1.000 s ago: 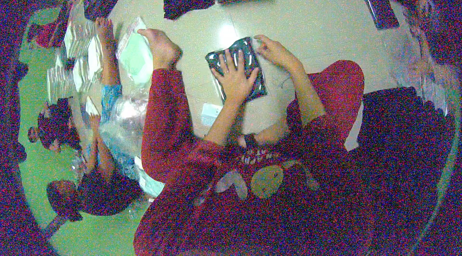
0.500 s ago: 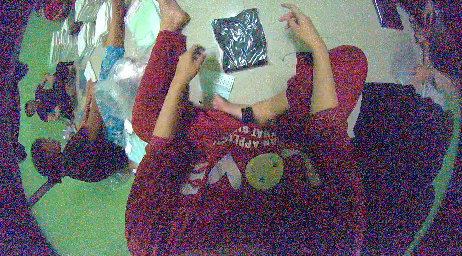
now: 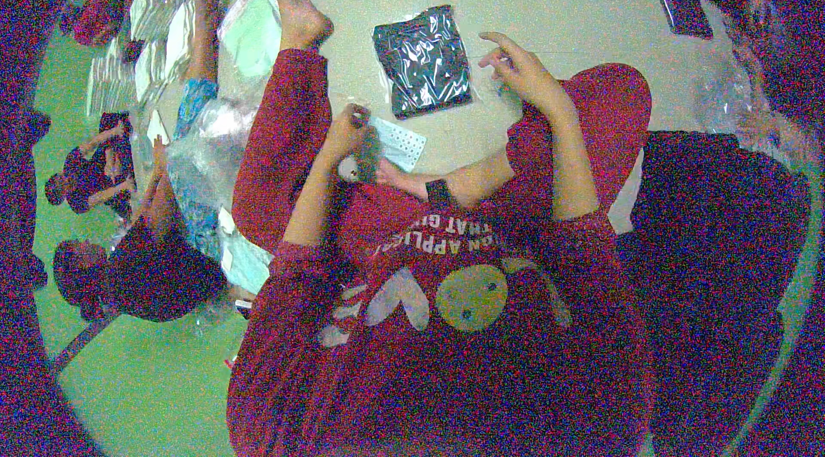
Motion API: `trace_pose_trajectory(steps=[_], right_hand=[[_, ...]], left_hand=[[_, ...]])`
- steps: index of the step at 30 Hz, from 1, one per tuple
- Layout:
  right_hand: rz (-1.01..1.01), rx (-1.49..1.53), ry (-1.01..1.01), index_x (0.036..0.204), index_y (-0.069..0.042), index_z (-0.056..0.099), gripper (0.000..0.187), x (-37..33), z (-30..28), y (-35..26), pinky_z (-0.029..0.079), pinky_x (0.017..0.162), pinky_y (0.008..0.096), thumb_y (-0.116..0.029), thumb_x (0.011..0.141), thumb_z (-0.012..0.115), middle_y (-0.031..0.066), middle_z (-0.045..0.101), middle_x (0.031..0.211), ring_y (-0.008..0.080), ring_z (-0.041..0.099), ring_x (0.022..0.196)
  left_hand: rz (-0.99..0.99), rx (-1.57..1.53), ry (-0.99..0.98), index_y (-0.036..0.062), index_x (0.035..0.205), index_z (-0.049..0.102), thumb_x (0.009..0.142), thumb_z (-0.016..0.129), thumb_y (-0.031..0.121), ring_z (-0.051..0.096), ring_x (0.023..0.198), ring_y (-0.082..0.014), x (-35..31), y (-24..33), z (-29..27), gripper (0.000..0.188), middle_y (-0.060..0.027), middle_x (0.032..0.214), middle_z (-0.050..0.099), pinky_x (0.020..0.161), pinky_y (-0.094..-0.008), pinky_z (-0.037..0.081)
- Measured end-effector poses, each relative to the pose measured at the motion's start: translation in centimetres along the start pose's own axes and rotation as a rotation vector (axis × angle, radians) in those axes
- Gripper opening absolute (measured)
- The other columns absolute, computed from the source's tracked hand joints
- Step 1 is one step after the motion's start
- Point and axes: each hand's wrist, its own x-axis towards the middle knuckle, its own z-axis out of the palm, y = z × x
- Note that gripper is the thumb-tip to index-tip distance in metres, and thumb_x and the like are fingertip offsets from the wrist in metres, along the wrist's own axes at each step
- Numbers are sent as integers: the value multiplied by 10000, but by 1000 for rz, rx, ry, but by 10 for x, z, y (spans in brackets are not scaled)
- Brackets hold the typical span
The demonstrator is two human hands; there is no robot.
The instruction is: The person sits on the floor and repeatedly folds dark garments, places them into clear plastic bags, and seals the bags. They also handle small white paper labels, placing them inside the bags before sealing. The finished packages are stacked nearby.
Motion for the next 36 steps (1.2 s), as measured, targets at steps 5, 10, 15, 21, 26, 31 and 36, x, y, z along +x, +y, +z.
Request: trace_pose_trajectory(steps=[5,10,15,21,26,31,36], right_hand=[[-63,140,-70,1264,-96,350,406,-4,0,-17,441,735,249,-120,873,459,78,581,944,120,538,780],[-146,294,-238,1282,-89,321,460,3,29,-54,436,755,251,-93,852,487,79,574,958,125,538,848],[-182,404,-444,1303,-107,281,559,-3,46,-90,442,763,250,-105,816,556,86,552,1030,128,523,925],[-49,376,-486,1313,-110,247,608,-5,43,-96,455,734,255,-102,803,577,105,548,1061,132,537,908],[-99,473,-404,1320,-93,219,610,-3,48,-88,458,735,260,-80,814,558,114,557,1044,128,539,910],[-140,411,-339,1333,-88,182,631,-5,44,-86,447,748,252,-66,820,549,128,552,1059,128,532,923],[-91,423,-318,1339,-84,163,651,-11,42,-87,439,750,244,-66,819,555,135,536,1093,118,519,915]], left_hand=[[223,-456,-149,-14,888,591,775,578,97,540,686,-104,-27,42,-66,159,-55,755,593,632,-242,435],[388,-424,-53,-18,874,596,785,571,108,532,689,-102,-50,103,-101,156,-55,783,581,616,-240,428],[369,-512,64,-19,859,602,780,576,114,526,667,-107,-50,132,-101,157,-62,774,578,601,-238,425],[430,-512,279,-13,897,591,767,580,87,542,708,-170,-48,140,-87,165,-100,835,563,631,-268,438],[602,-133,857,31,926,587,702,615,57,498,797,-282,-71,154,-56,227,-131,862,512,729,-360,403],[605,-223,669,25,919,595,718,599,37,512,802,-257,-74,158,-36,201,-132,867,517,691,-331,427],[619,-358,501,10,934,586,721,610,37,553,789,-252,-64,155,-35,216,-134,885,530,662,-313,464]])
